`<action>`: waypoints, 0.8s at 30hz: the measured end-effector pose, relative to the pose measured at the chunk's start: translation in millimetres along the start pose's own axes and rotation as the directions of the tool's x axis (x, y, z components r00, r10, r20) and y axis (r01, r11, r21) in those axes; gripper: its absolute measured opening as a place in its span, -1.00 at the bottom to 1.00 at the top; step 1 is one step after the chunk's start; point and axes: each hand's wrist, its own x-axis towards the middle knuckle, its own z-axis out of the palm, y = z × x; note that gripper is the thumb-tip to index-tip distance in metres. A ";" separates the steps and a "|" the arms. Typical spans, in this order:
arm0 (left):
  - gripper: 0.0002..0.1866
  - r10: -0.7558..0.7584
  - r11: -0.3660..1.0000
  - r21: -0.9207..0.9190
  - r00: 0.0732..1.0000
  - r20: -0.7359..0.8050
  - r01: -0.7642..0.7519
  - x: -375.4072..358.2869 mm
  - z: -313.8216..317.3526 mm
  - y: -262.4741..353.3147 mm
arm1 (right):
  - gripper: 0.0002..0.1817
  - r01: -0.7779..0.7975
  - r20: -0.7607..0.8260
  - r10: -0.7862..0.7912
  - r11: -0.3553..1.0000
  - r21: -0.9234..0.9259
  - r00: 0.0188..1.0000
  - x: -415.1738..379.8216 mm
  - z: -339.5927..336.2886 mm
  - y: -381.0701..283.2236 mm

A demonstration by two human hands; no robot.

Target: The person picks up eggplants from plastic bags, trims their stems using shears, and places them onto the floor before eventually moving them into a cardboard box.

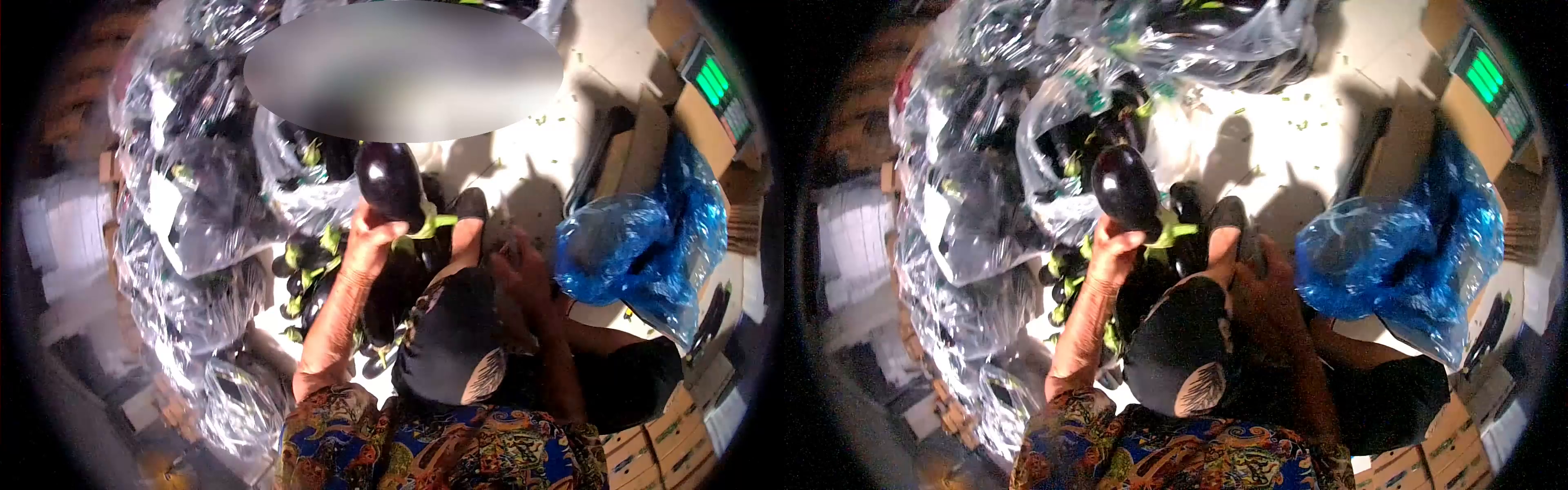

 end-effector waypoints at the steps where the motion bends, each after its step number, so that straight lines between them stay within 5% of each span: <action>1: -0.28 -0.023 0.997 -0.078 1.000 0.002 0.024 -9.7 -20.4 4.6 | -0.48 0.070 -0.014 -0.070 0.997 -0.020 0.997 4.6 0.1 16.4; 3: -0.27 -0.118 0.922 -0.352 0.982 0.145 0.163 -24.6 -63.6 15.9 | -0.45 0.219 -0.049 -0.222 0.974 -0.057 0.974 29.5 -8.2 95.7; 5: -0.20 -0.122 0.806 -0.543 0.964 0.237 0.236 -36.6 -90.1 15.8 | -0.37 0.087 -0.031 -0.088 0.995 -0.041 0.996 38.2 -0.1 119.0; 9: -0.05 -0.122 0.818 -0.547 0.983 0.135 0.177 -56.6 -80.8 13.5 | -0.30 0.075 0.031 -0.072 0.991 -0.111 0.997 38.0 5.4 127.1; 11: -0.04 -0.135 0.759 -0.606 0.968 0.211 0.238 -55.9 -78.9 4.2 | -0.25 0.099 0.052 -0.091 0.977 -0.191 0.995 38.9 4.2 137.0; 12: -0.09 0.022 0.588 -0.739 0.907 0.420 0.328 -49.8 -76.2 -1.8 | -0.26 0.111 0.055 -0.101 0.969 -0.223 0.993 38.2 4.6 141.7; 16: -0.23 -0.197 0.887 -0.398 0.971 0.135 0.235 -29.6 -76.9 -20.6 | -0.24 0.157 0.006 -0.157 0.985 -0.078 0.988 46.4 12.0 166.8; 18: -0.16 -0.203 0.974 -0.095 0.978 0.038 0.206 1.0 -51.6 -28.4 | -0.22 0.084 0.051 -0.077 0.982 -0.167 0.996 49.1 2.0 162.6; 22: -0.01 -0.147 0.889 0.451 0.983 0.110 0.083 69.5 -21.9 -48.0 | -0.20 0.096 -0.106 -0.142 0.930 -0.356 0.984 47.5 -2.4 180.6; 24: 0.00 -0.108 0.852 0.522 0.988 0.110 0.035 94.1 -8.3 -61.0 | -0.20 0.065 -0.124 -0.122 0.920 -0.387 0.985 56.1 -5.4 196.6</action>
